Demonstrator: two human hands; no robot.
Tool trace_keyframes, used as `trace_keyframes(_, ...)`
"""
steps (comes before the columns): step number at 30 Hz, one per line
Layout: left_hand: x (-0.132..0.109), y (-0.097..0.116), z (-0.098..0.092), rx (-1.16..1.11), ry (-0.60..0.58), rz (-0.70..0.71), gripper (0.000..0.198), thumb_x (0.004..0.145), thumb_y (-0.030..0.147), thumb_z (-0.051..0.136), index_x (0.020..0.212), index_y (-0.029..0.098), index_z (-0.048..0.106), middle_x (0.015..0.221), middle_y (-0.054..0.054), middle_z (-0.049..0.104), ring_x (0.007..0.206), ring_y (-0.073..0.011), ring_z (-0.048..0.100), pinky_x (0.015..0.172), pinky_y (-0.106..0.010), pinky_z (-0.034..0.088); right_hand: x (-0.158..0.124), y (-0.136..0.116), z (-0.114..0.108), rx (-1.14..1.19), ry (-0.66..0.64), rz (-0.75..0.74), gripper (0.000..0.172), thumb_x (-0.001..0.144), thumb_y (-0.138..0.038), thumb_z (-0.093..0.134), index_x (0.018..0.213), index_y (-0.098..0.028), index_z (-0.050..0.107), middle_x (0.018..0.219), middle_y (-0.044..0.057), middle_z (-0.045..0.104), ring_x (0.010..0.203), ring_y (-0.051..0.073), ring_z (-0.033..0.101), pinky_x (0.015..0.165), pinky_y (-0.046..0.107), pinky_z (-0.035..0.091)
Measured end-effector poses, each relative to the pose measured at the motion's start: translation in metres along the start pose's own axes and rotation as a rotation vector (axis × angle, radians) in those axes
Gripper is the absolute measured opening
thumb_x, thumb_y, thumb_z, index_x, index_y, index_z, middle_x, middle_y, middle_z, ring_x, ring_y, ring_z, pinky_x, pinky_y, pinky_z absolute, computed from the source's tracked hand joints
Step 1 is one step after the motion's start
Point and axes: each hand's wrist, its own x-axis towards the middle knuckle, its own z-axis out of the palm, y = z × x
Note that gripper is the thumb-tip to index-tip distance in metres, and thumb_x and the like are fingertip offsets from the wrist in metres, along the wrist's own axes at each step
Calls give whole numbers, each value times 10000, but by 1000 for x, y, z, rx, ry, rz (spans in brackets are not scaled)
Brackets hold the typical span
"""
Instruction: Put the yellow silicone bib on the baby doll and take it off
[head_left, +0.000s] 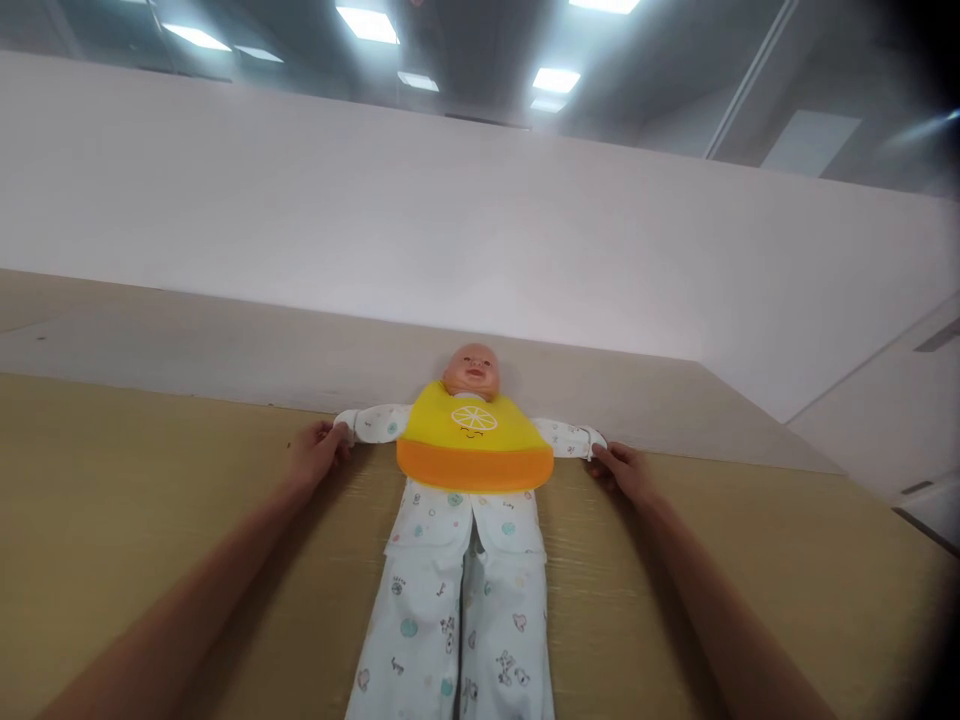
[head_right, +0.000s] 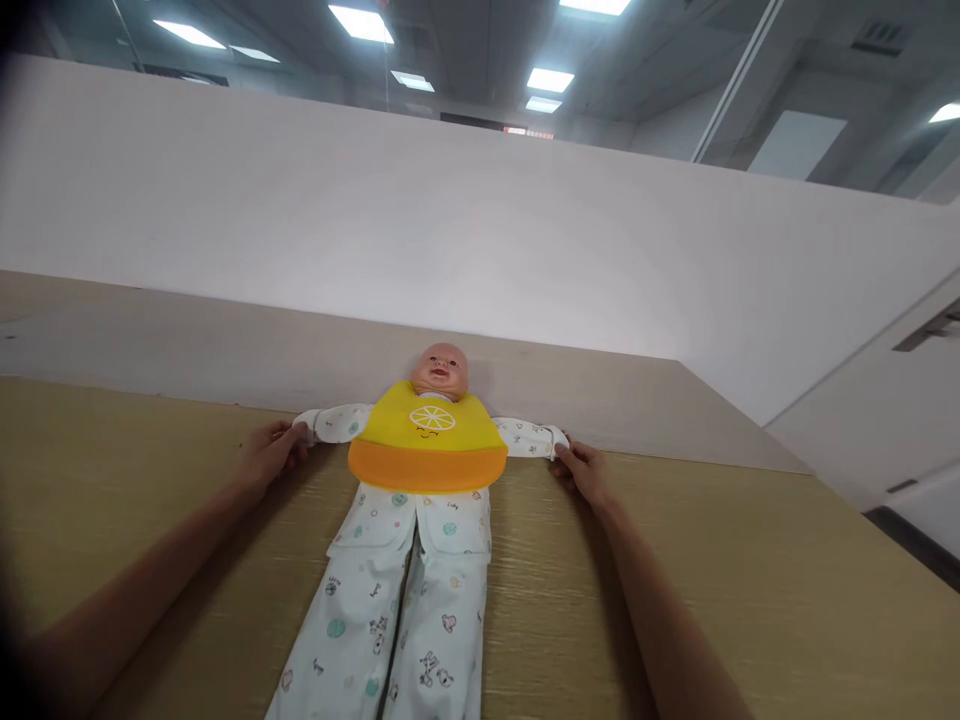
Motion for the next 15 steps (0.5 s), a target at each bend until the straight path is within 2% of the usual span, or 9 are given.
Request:
trace_keyframes(3,-2,3,-1,-39,-4,-8,291,789,449,493,740,168,551,555,7,559,479,-115,451,452,-231,342,3,-3,0,-13,9,-29,507,543,-645,680,610,-153,579,544,25,578,464,100,465,427,221,355)
trace_keyframes(10,-2,-1,-5,-4,19,3,320,793,466,482,634,189,505,509,23,502,448,-112,402,440,-239,298,-3,4,-3,-20,25,-54,513,606,-652,614,564,-144,564,555,24,552,481,97,443,462,235,364)
trace_keyframes(15,2,-2,-6,39,55,-33,359,780,479,477,558,198,462,460,30,430,429,-112,363,428,-245,256,-3,1,-1,-32,48,31,466,631,-630,585,588,-169,542,484,-21,446,447,102,389,400,233,282)
